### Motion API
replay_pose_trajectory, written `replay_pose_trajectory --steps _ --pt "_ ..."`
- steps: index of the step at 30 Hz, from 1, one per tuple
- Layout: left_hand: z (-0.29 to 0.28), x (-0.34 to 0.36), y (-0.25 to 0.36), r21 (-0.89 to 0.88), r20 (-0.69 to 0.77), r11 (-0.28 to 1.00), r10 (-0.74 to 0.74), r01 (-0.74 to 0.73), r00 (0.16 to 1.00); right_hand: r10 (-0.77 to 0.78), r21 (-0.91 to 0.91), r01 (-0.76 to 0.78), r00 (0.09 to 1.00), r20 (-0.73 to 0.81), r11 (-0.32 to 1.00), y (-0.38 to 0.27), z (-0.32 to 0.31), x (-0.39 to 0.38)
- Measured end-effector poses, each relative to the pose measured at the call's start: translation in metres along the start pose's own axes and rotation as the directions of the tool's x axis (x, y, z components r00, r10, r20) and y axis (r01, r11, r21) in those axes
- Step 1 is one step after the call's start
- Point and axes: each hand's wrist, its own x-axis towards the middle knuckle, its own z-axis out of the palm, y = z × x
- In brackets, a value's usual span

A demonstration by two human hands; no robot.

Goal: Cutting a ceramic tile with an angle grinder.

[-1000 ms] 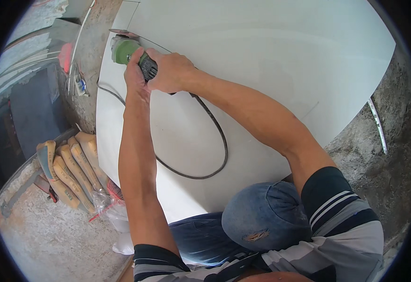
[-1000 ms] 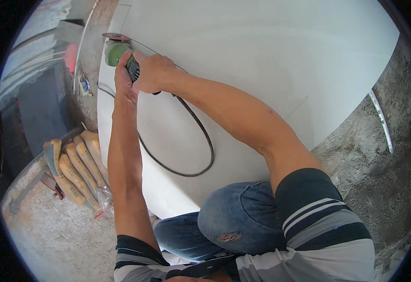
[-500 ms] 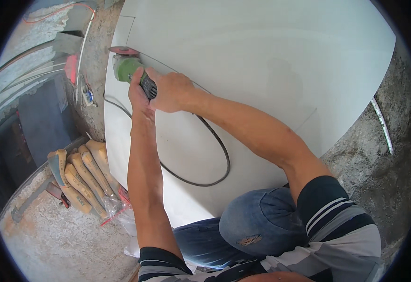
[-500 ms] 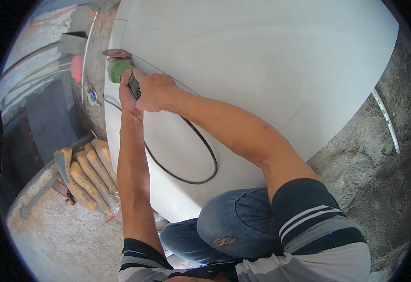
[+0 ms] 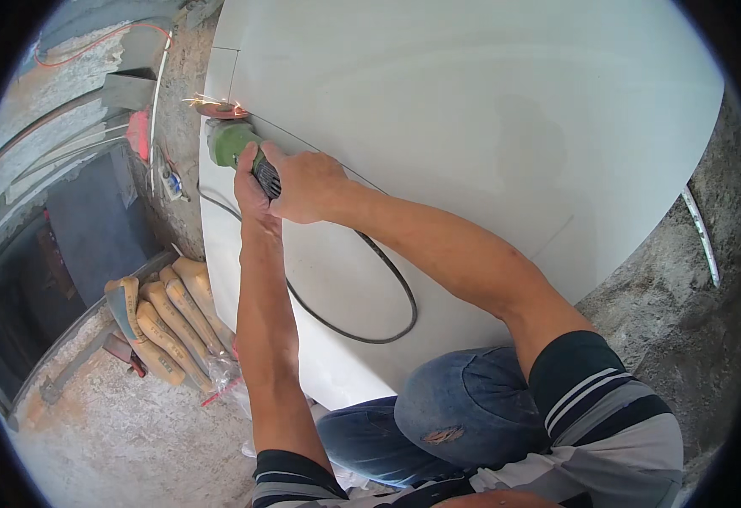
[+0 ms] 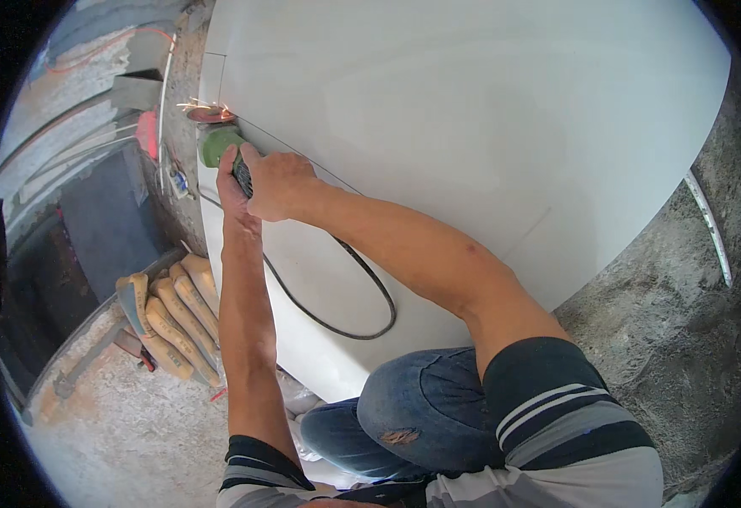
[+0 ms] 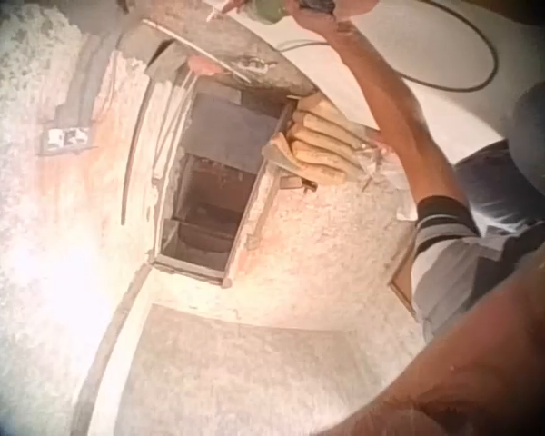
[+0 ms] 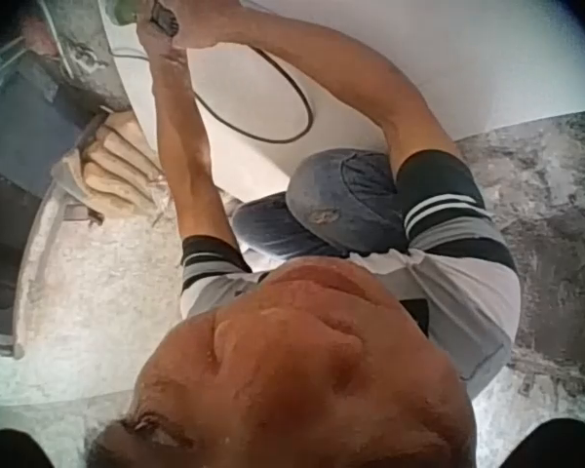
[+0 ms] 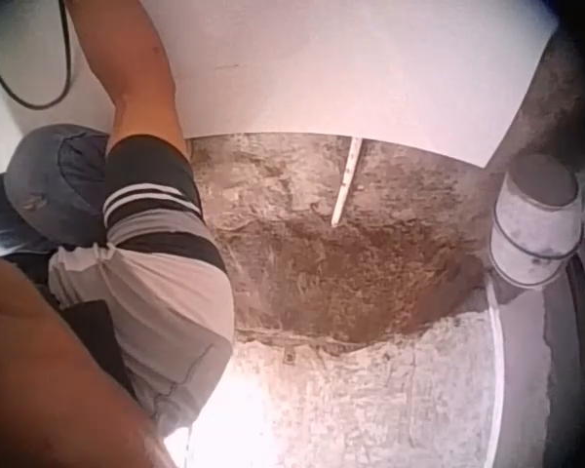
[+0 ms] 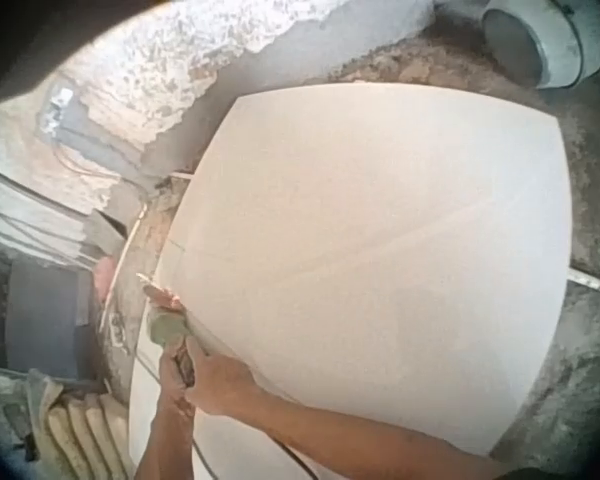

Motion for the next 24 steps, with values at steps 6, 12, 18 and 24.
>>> replay_pose_trajectory --steps 6,12,18,24 --pt "0.002 -0.002 -0.002 -0.014 -0.020 1.000 -0.002 0.002 1.000 0.003 0.002 -0.003 1.000 -0.006 1.000 -0.001 0.000 -0.003" --pt "0.009 -0.011 -0.010 -0.003 -0.015 1.000 0.011 -0.011 1.000 0.005 -0.002 -0.005 1.000 -0.004 1.000 0.003 -0.006 -0.013" --pt "0.018 -0.022 -0.011 -0.014 -0.051 0.999 0.031 -0.032 0.998 0.011 0.004 -0.011 1.000 -0.007 1.000 0.004 -0.003 -0.020" --pt "0.020 -0.027 -0.016 0.025 -0.072 0.999 0.036 -0.034 0.997 0.006 0.005 -0.006 0.999 -0.040 1.000 0.009 0.001 -0.026"
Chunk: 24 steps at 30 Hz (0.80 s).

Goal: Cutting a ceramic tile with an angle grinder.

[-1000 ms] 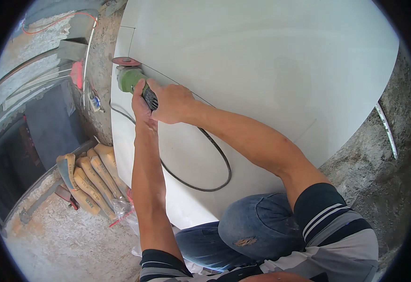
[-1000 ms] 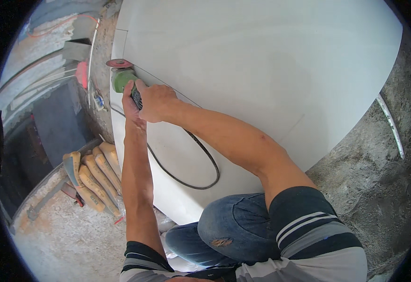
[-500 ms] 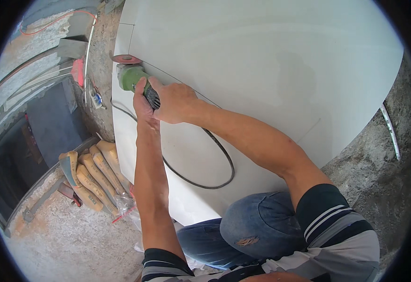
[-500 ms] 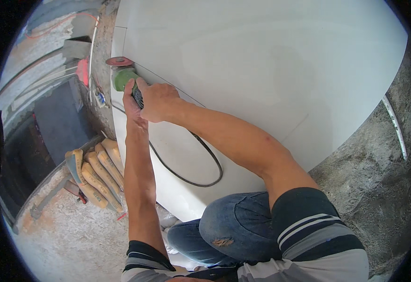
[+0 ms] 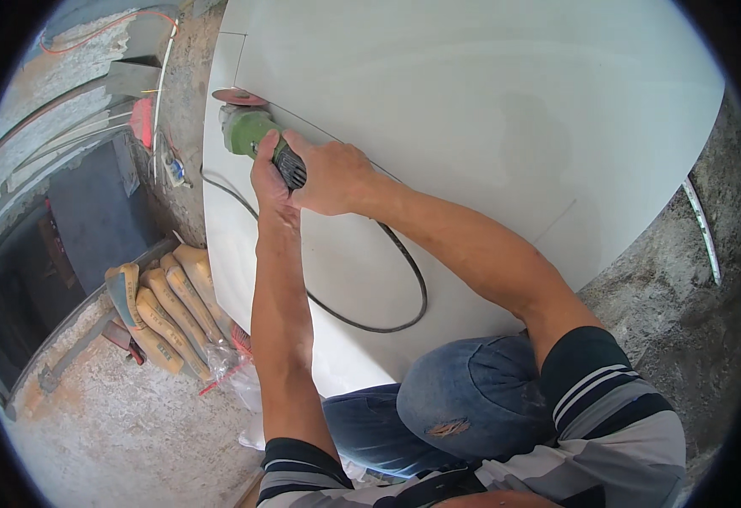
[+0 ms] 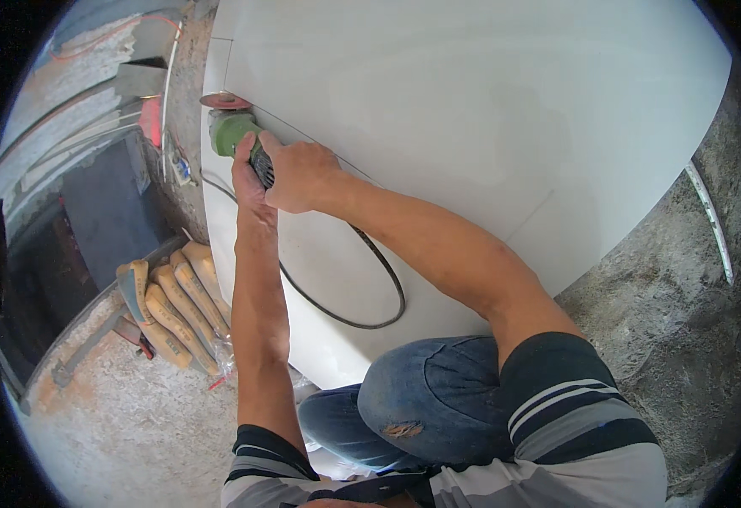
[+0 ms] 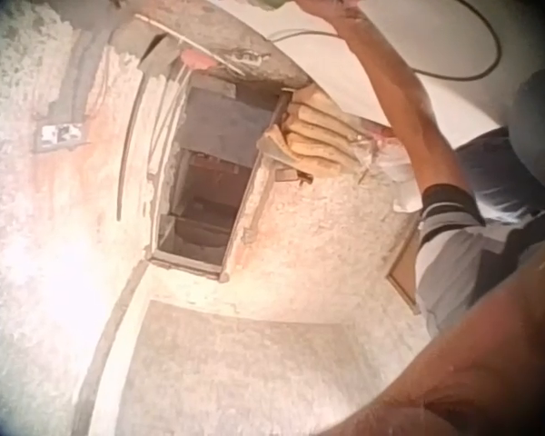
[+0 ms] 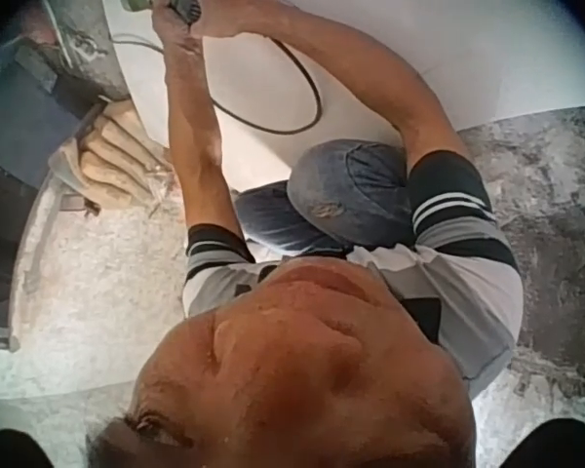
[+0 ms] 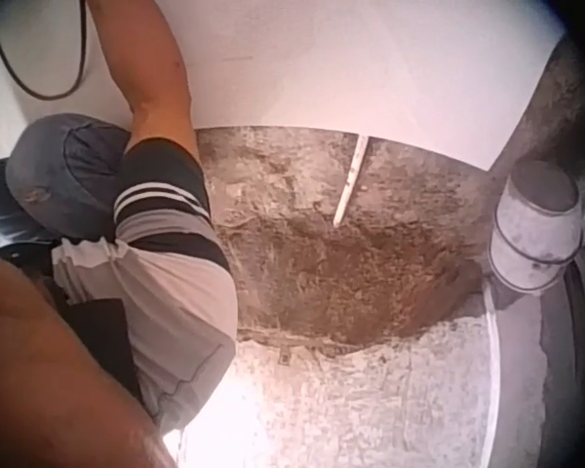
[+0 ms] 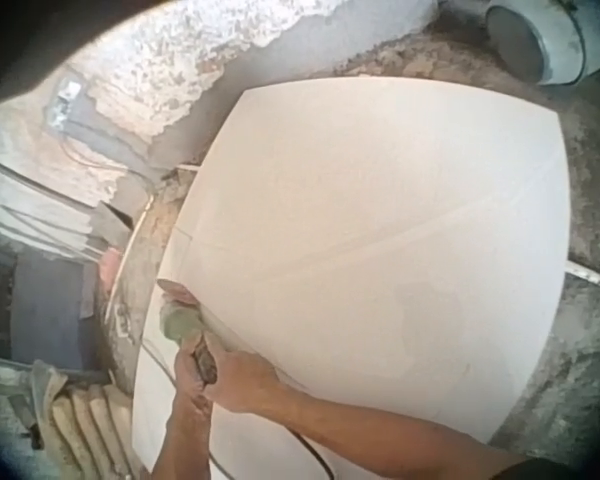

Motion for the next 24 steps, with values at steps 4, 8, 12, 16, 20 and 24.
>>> replay_pose_trajectory --steps 4,8,12,16,20,24 --pt "-0.005 0.000 -0.006 -0.038 0.025 0.999 0.001 0.000 1.000 0.018 -0.008 -0.017 0.999 0.028 1.000 -0.001 -0.005 -0.008" --pt "-0.005 -0.008 -0.012 -0.026 -0.002 1.000 0.017 -0.017 1.000 0.026 0.000 -0.026 0.999 0.037 1.000 -0.003 -0.007 -0.021" --pt "0.001 -0.015 -0.020 -0.020 0.002 0.999 0.040 -0.040 0.999 0.020 -0.028 -0.020 1.000 0.003 0.999 0.007 -0.003 -0.029" --pt "0.005 -0.026 -0.028 -0.002 -0.024 0.999 0.042 -0.043 0.999 0.015 -0.054 -0.017 0.999 -0.029 0.998 0.012 -0.001 -0.038" --pt "0.007 -0.035 -0.035 -0.012 -0.009 0.998 0.061 -0.061 0.998 0.056 -0.060 -0.057 0.998 -0.012 0.997 0.011 -0.002 -0.051" --pt "0.013 -0.047 -0.041 0.019 -0.057 0.999 0.048 -0.047 0.997 0.076 -0.062 -0.077 0.997 -0.019 0.995 0.016 0.001 -0.060"
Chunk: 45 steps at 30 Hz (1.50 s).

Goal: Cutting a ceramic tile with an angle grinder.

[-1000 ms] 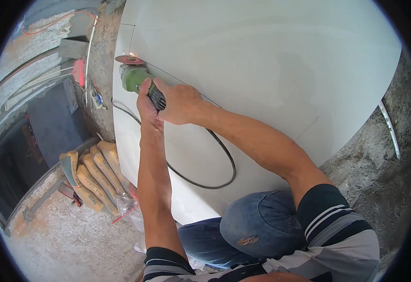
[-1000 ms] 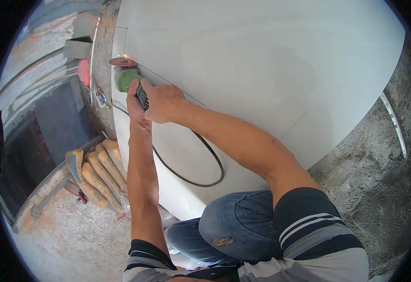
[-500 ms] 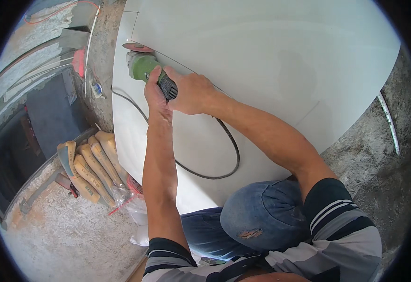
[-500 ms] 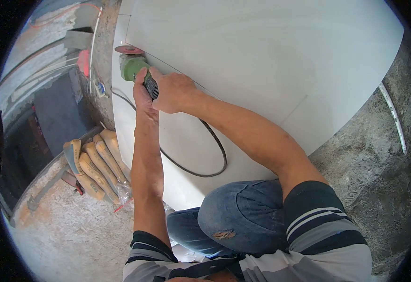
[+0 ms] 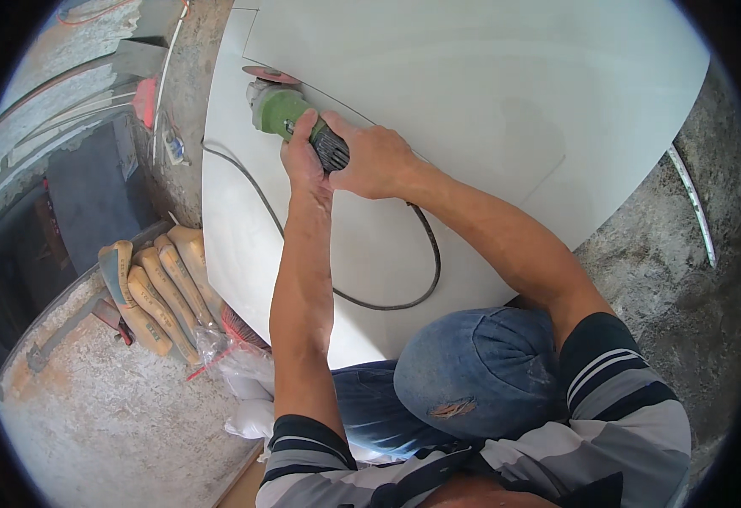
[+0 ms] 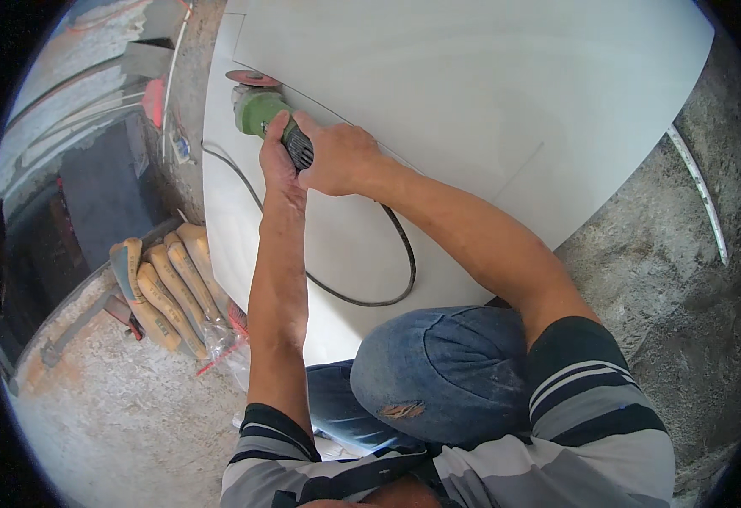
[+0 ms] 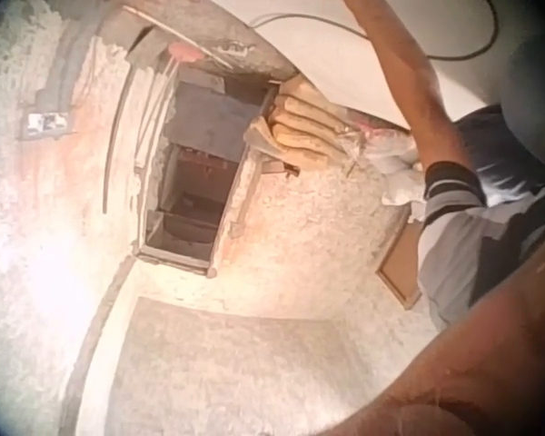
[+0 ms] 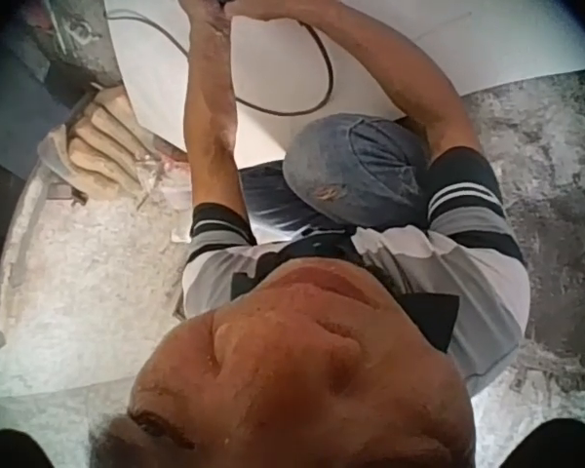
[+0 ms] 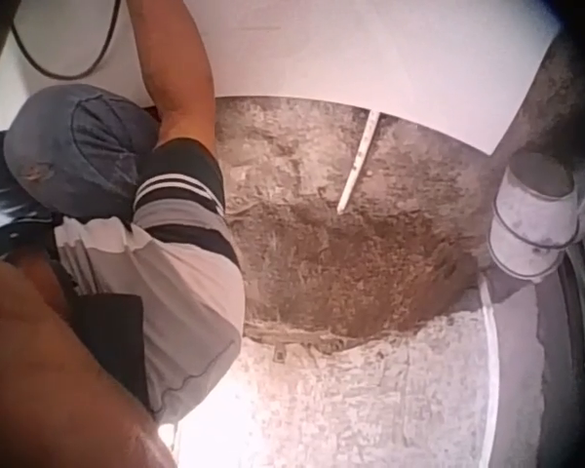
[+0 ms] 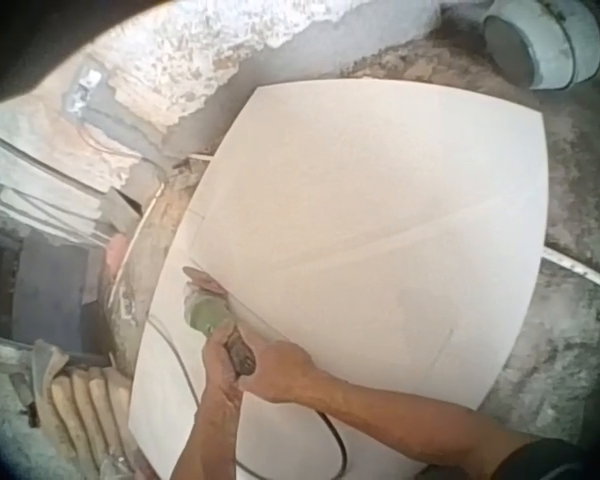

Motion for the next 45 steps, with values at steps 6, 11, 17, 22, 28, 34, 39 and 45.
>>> replay_pose_trajectory --steps 6,11,17,22,28,34,39,45 --pt "0.002 -0.007 -0.008 -0.006 0.018 1.000 0.003 -0.003 1.000 0.003 0.017 -0.003 1.000 -0.017 1.000 0.002 -0.005 -0.014" --pt "0.008 -0.023 -0.012 0.016 0.000 1.000 0.010 -0.010 1.000 -0.027 0.035 0.029 0.998 -0.051 0.999 0.007 -0.002 -0.027" --pt "0.008 -0.035 -0.024 -0.010 -0.001 1.000 0.023 -0.023 1.000 0.020 0.029 -0.020 1.000 -0.017 0.999 0.011 -0.006 -0.044" --pt "0.013 -0.052 -0.031 -0.021 -0.001 0.999 0.048 -0.048 0.999 -0.002 0.031 0.003 0.999 -0.046 1.000 0.019 -0.003 -0.057" --pt "0.017 -0.068 -0.039 -0.012 -0.020 1.000 0.023 -0.023 1.000 0.017 0.007 -0.017 0.999 -0.049 1.000 0.020 -0.005 -0.073" --pt "0.024 -0.082 -0.046 0.004 -0.002 1.000 0.025 -0.025 1.000 -0.002 0.023 0.004 0.997 -0.081 1.000 0.029 -0.005 -0.091" --pt "0.019 -0.088 -0.052 -0.007 0.013 1.000 0.013 -0.013 1.000 0.003 0.008 -0.002 0.997 -0.078 1.000 0.030 -0.005 -0.104" --pt "0.022 -0.103 -0.064 -0.029 0.048 0.999 0.046 -0.044 0.998 -0.022 0.019 0.024 0.994 -0.109 1.000 0.039 -0.003 -0.118"
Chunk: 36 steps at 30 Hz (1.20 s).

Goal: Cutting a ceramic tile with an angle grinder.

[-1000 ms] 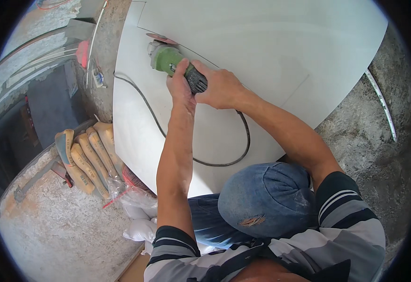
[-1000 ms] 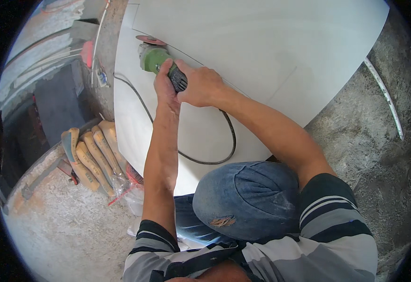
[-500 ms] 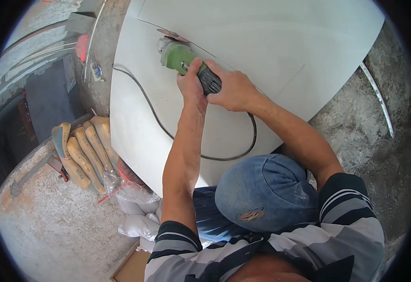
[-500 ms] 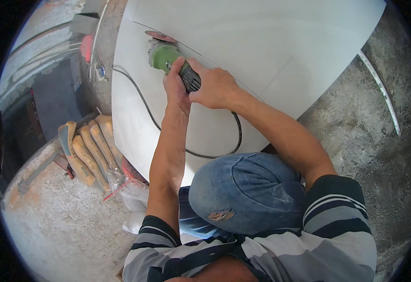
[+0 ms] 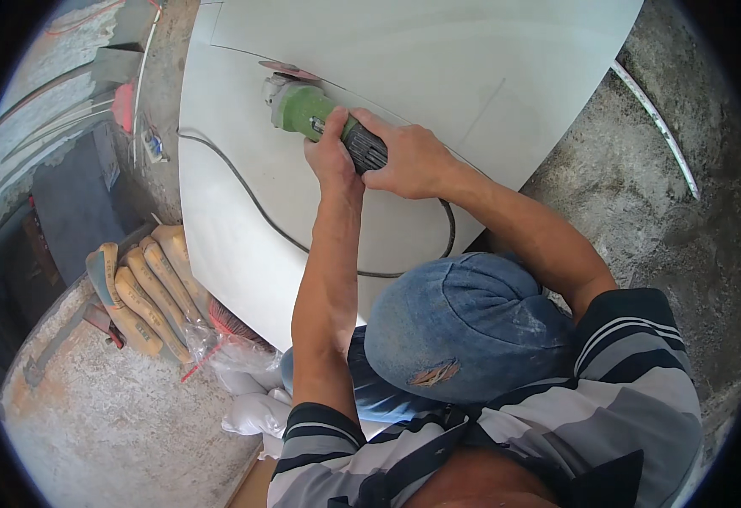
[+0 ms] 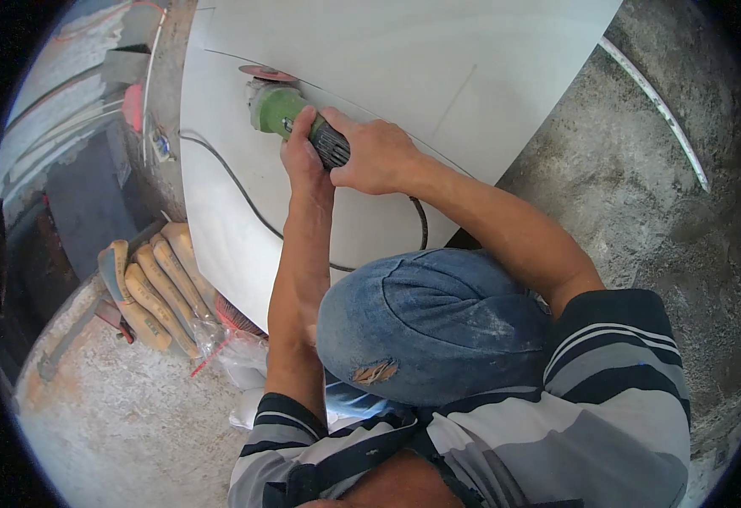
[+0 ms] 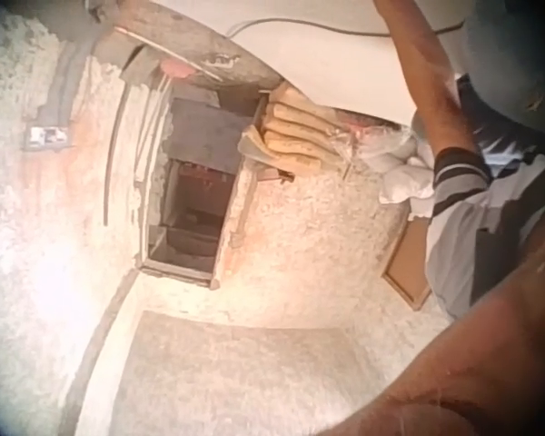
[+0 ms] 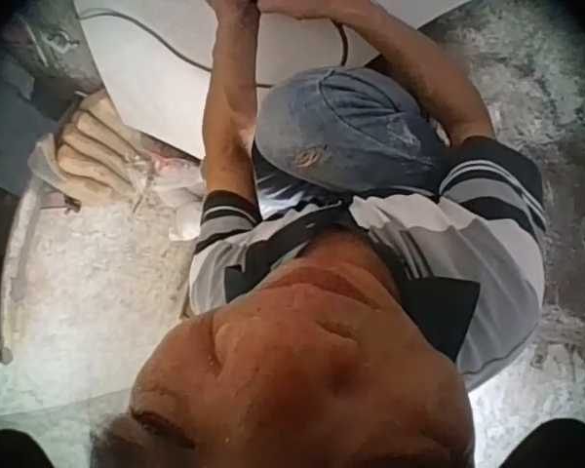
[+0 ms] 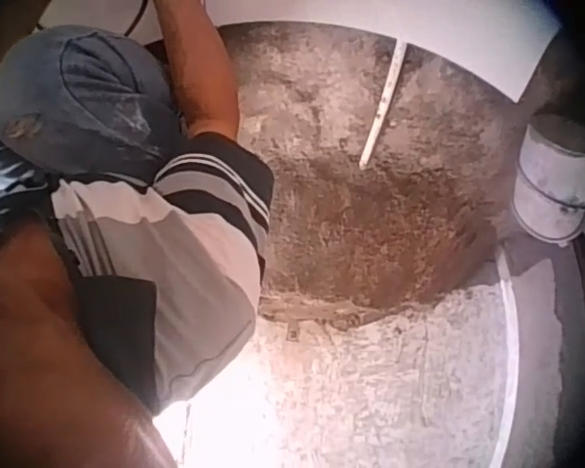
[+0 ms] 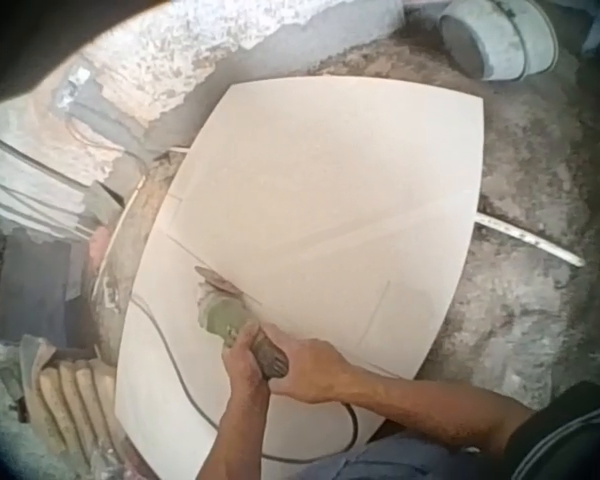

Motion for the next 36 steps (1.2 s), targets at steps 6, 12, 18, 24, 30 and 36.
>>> replay_pose_trajectory --steps 6,12,18,24,30,36 --pt "0.005 -0.014 -0.008 0.017 -0.005 1.000 0.025 -0.024 1.000 0.009 0.021 -0.009 1.000 0.021 1.000 0.004 -0.005 -0.016" --pt "0.010 -0.024 -0.013 0.017 0.003 0.999 0.027 -0.027 1.000 0.010 0.034 -0.011 1.000 0.023 0.999 0.009 -0.006 -0.025" --pt "0.010 -0.031 -0.017 0.027 0.007 0.999 0.019 -0.019 1.000 0.028 0.027 -0.029 0.999 0.033 0.999 0.011 -0.009 -0.034" --pt "0.011 -0.037 -0.026 0.057 0.017 0.995 0.075 -0.076 0.997 0.008 0.037 -0.009 1.000 0.013 0.999 0.019 -0.007 -0.041" --pt "0.014 -0.042 -0.028 0.070 -0.036 0.995 0.070 -0.067 0.997 -0.004 0.048 0.004 1.000 0.010 0.999 0.020 -0.008 -0.047" --pt "0.012 -0.051 -0.030 0.049 -0.001 0.998 0.036 -0.036 0.999 0.014 0.055 -0.016 0.999 0.040 0.998 0.021 -0.012 -0.056"
